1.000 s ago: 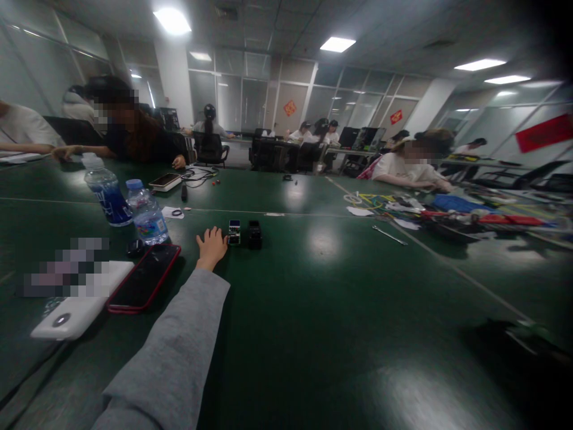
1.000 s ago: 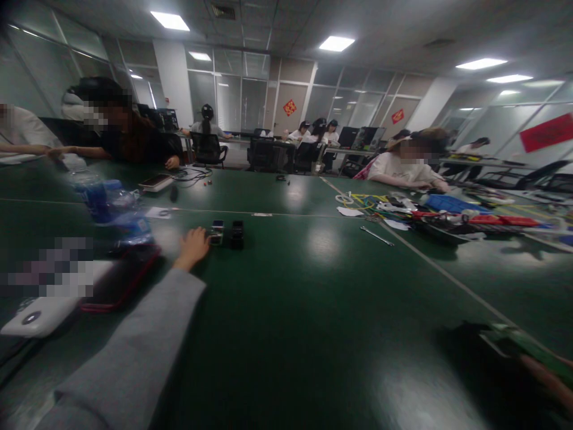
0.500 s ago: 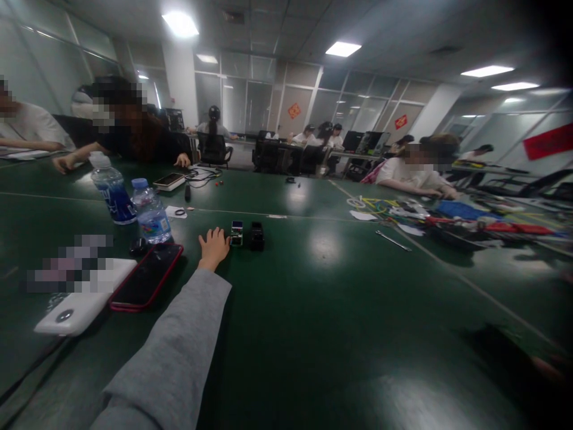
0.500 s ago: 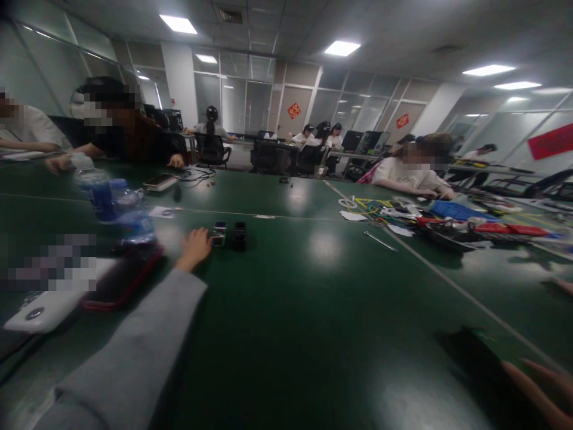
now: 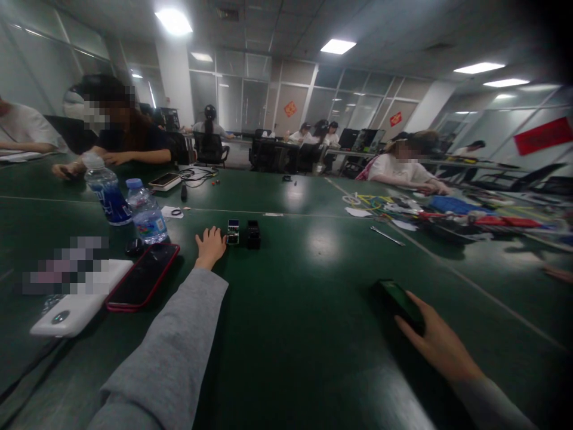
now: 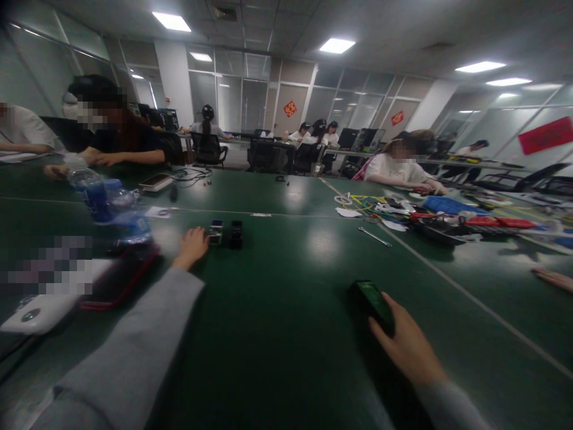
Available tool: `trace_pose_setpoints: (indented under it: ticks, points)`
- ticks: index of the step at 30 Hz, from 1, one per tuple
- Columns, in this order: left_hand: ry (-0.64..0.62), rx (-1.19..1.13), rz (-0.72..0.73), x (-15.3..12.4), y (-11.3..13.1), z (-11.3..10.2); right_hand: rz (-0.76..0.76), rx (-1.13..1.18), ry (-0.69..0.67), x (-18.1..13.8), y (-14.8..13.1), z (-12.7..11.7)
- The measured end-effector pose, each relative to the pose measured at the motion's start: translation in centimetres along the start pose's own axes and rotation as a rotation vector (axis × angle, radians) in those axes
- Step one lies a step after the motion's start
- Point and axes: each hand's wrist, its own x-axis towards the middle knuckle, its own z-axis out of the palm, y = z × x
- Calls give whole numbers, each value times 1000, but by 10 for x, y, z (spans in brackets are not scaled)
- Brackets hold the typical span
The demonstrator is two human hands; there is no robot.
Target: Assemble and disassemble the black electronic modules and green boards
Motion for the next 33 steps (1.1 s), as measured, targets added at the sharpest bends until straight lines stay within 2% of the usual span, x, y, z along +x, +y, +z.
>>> trace_pose_setpoints:
  ticks: [4,8,11,14,15,17,19,21,23,27,33]
  points:
    - [-15,1,4,-2,2,-4,-191,232,-229,46,-91,52]
    - [4,33,0,-3,4,-6,-350,363,-303,86,-177,92]
    - [13,43,7,-4,5,-5,-422,433,-338,101,-223,118]
    - [31,63,7,-4,6,-4,-478,556,-408,112,-253,140]
    - [33,69,6,-4,6,-4,-469,602,-398,117,-259,146]
    - [31,72,2,-4,7,-4,-397,664,-297,128,-262,158]
    - [32,65,7,-4,7,-4,-325,663,-166,141,-257,169]
    - [41,56,14,-4,6,-4,-295,620,-121,153,-249,180]
    - [39,48,12,-4,6,-4,-314,566,-175,160,-241,187]
    - [24,27,-1,-2,6,-3,-444,481,-320,161,-238,193]
    - [34,32,-1,-2,6,-3,-461,433,-299,154,-243,188]
